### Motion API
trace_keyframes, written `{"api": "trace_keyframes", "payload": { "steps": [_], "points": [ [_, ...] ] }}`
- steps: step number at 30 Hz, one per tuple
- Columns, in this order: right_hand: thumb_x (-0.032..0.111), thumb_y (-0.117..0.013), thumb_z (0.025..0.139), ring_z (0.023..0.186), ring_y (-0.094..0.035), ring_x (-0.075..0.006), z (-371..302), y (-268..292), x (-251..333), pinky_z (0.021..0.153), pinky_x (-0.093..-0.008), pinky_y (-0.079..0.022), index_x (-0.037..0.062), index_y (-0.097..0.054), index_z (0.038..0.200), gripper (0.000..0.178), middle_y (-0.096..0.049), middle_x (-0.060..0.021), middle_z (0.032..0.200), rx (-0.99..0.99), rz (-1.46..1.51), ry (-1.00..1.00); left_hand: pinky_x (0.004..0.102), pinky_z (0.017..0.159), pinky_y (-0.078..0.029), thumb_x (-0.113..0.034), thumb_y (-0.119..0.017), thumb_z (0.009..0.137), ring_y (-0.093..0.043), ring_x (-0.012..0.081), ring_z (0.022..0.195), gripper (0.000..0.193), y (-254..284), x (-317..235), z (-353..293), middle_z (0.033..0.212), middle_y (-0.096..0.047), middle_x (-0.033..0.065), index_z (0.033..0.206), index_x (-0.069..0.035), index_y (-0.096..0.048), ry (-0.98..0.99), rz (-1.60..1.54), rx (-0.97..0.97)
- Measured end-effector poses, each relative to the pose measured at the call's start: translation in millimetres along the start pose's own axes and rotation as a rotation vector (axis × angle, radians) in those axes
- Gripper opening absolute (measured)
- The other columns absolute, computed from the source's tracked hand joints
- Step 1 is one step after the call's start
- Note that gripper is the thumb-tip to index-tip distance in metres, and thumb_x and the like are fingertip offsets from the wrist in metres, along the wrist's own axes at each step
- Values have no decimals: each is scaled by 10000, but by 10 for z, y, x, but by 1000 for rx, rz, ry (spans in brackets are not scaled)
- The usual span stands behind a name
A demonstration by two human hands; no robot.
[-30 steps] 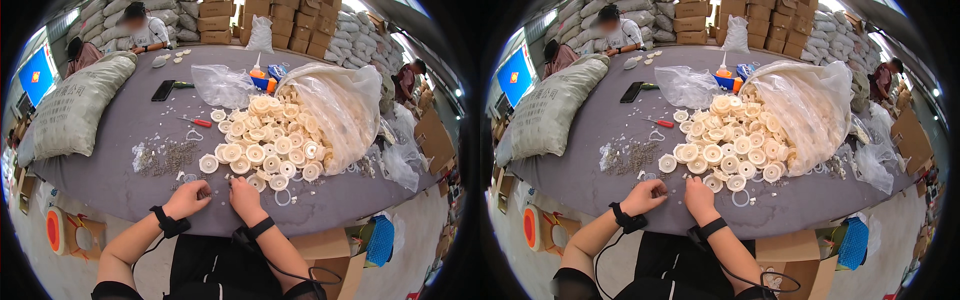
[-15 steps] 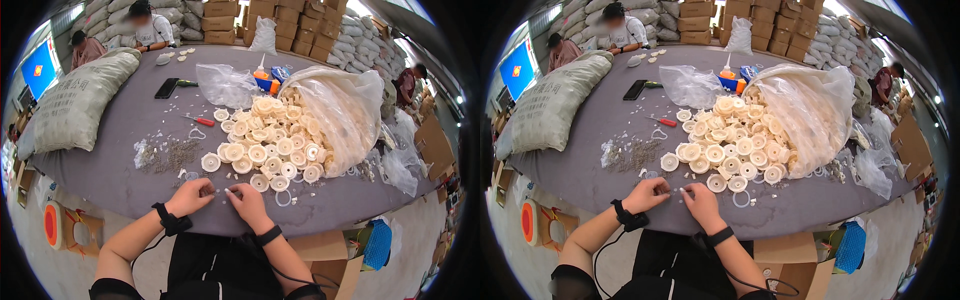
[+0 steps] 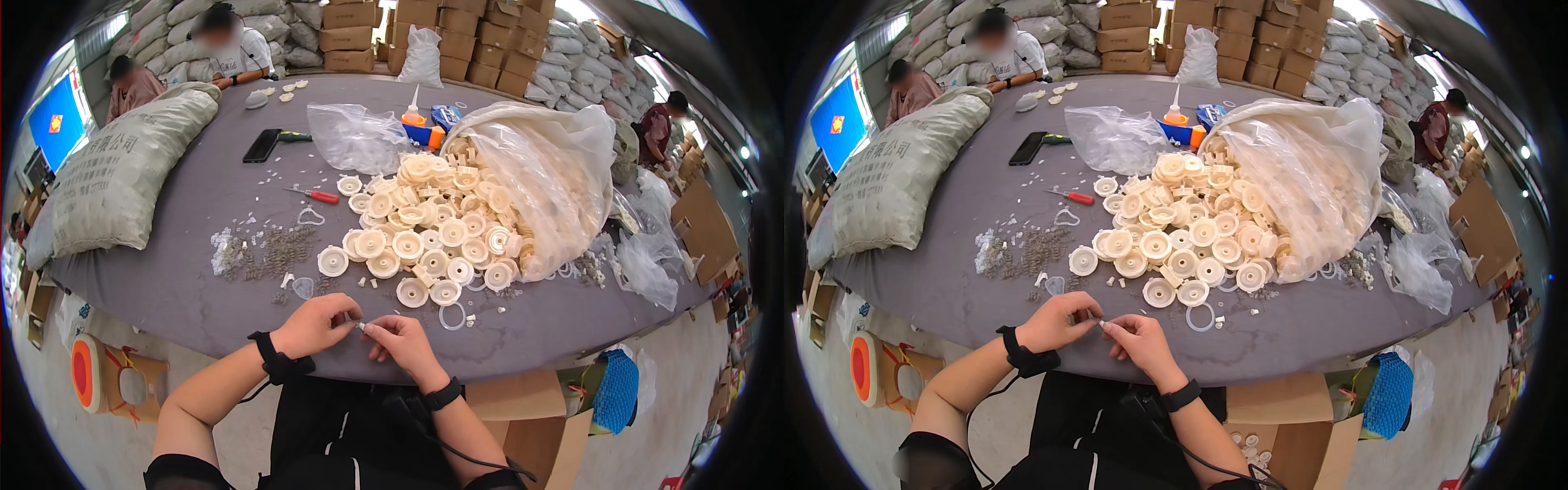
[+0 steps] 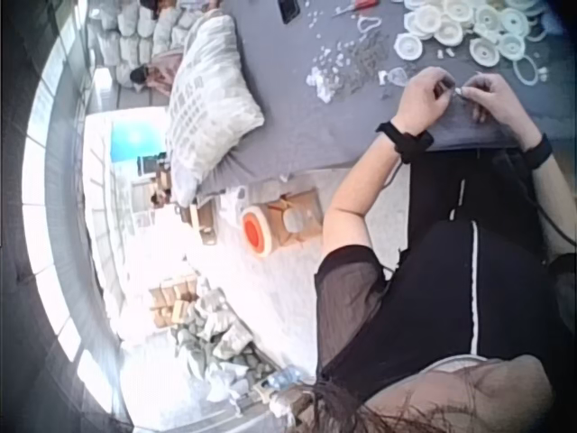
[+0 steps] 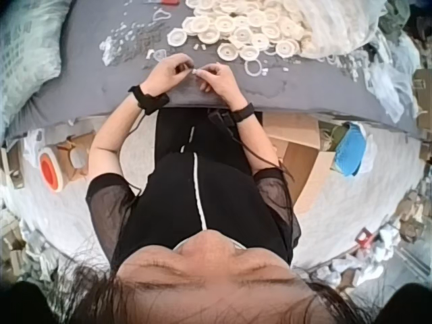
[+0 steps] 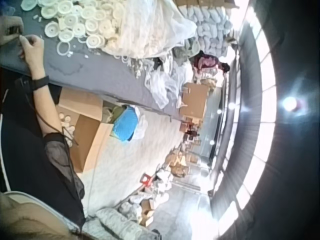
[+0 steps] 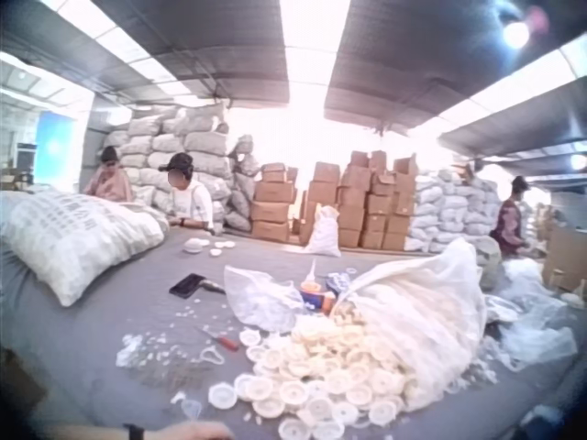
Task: Assembling small white plastic components by attaching a clear ring to a circular base.
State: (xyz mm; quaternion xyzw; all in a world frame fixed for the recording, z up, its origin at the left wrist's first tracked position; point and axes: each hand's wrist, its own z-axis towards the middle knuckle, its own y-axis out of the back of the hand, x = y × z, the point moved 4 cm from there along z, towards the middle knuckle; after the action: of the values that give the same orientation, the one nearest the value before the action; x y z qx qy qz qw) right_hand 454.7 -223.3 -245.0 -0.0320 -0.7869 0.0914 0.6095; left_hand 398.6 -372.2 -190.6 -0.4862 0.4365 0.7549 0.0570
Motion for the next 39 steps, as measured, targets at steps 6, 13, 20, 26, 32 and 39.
{"api": "trace_keyframes", "payload": {
  "steps": [6,13,20,26,32,39],
  "points": [
    [148,-627,852,581,-616,-122,-151,120,57,500,-209,-481,-23,-608,977,213,-650,-92,823,-164,235,94,284,594,-476,-75,-643,755,-580,164,641,152,-175,-144,167,773,-618,69,900,-39,-615,60,-125,52],
    [83,-580,877,642,-629,-137,-280,525,-68,546,-236,-513,-8,-594,977,136,-639,-86,807,-382,451,251,249,577,-458,-80,-629,772,-562,107,640,156,-451,-350,673,758,-620,43,921,-34,-614,-74,-63,131],
    [73,-521,908,676,-620,-138,-402,837,-47,595,-275,-532,11,-582,1036,155,-626,-77,831,-472,713,412,360,780,-457,-83,-626,710,-564,260,897,218,-617,-256,1647,895,-586,94,923,-43,-609,-274,427,-53],
    [52,-546,893,738,-631,-170,-412,872,-37,668,-301,-543,-17,-582,1067,191,-625,-87,868,-469,753,391,367,811,-410,-102,-649,673,-528,276,933,224,-761,-151,1857,906,-552,90,889,-70,-601,-299,831,35],
    [26,-535,886,763,-648,-201,-396,834,28,686,-311,-551,-27,-568,1080,204,-641,-125,886,-494,600,455,391,717,-436,-70,-653,656,-537,292,848,173,-426,-397,1611,815,-546,105,792,-49,-548,-250,271,-211],
    [9,-544,876,768,-659,-215,-449,576,224,690,-312,-551,-41,-573,1054,187,-654,-154,896,-427,486,562,189,640,-433,-112,-704,750,-508,44,703,298,-440,-662,817,828,-606,0,1008,7,-613,51,-359,-60]
  ]
}}
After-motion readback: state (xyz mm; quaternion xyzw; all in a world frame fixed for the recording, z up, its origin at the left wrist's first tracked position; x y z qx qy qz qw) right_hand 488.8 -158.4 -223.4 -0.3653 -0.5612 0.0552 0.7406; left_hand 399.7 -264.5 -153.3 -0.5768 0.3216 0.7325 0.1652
